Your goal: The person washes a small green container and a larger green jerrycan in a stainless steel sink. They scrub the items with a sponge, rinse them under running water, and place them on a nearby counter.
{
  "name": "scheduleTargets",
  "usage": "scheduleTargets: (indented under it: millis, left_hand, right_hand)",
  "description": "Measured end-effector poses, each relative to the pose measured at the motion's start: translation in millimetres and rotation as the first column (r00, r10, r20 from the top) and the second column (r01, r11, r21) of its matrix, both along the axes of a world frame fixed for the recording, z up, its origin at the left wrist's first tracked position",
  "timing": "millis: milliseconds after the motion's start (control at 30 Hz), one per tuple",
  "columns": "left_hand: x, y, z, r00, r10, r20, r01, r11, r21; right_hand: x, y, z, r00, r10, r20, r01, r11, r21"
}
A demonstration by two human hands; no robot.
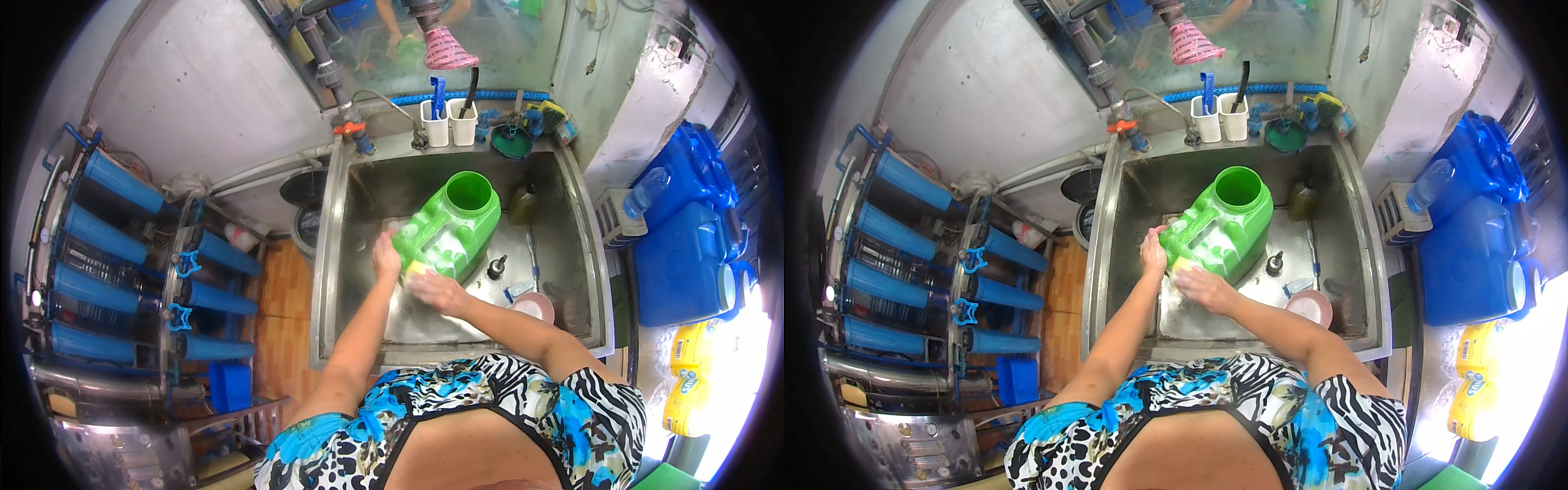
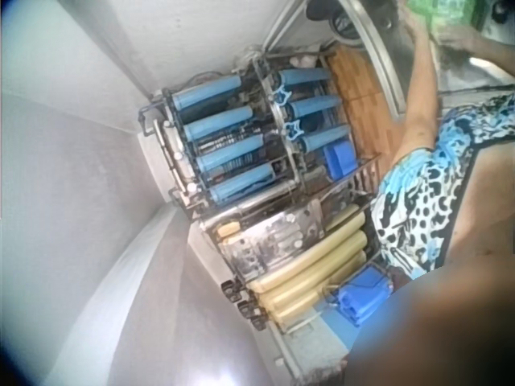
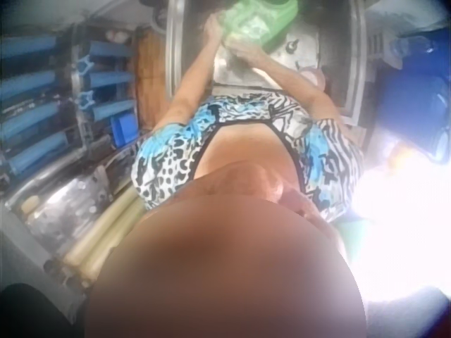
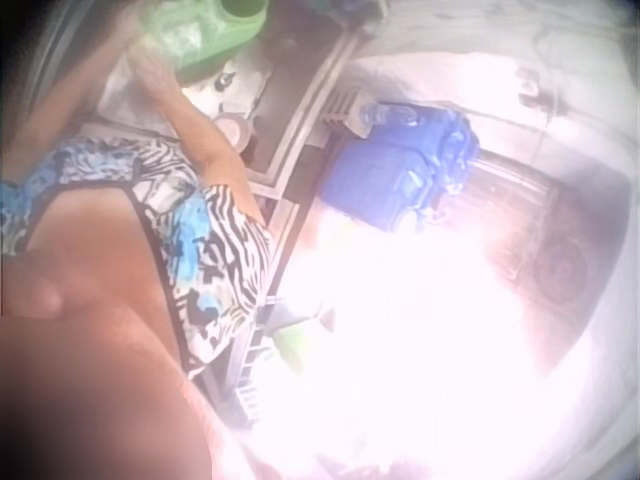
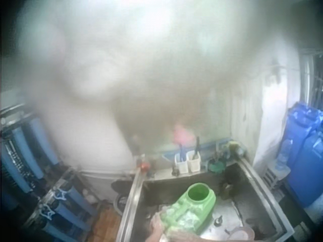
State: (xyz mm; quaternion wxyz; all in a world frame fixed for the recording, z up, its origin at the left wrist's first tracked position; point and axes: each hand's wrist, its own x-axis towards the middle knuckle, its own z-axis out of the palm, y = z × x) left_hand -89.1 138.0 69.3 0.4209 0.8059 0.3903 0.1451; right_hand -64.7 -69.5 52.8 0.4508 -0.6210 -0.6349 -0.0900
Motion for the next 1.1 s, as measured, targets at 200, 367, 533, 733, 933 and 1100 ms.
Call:
scheduleTargets:
  millis: [200,367,533,733,933,1100]
  left_hand:
    - [7,-5,30,0.970,-0.057,-0.235,0.083,0.991,0.104]
    - [39,-12,68,0.818,-0.294,-0.495,0.332,0.943,-0.013]
    - [35,-25,81,0.761,-0.384,-0.523,0.512,0.850,0.121]
    - [35,-9,78,0.741,-0.328,-0.586,0.462,0.882,0.090]
    - [36,-15,74,0.763,-0.383,-0.520,0.481,0.875,0.061]
    - [38,-15,80,0.770,-0.305,-0.560,0.411,0.909,0.071]
  right_hand:
    - [46,-64,-11,0.993,-0.018,-0.114,-0.033,0.903,-0.428]
    - [65,-48,13,0.974,-0.092,-0.207,0.049,0.978,-0.201]
    - [94,21,21,0.985,0.159,0.074,-0.104,0.869,-0.483]
    - [72,-1,30,0.990,0.109,0.089,-0.046,0.849,-0.527]
    - [80,-20,50,0.975,0.202,0.092,-0.089,0.734,-0.673]
    - [91,41,50,0.967,0.089,0.238,0.096,0.738,-0.668]
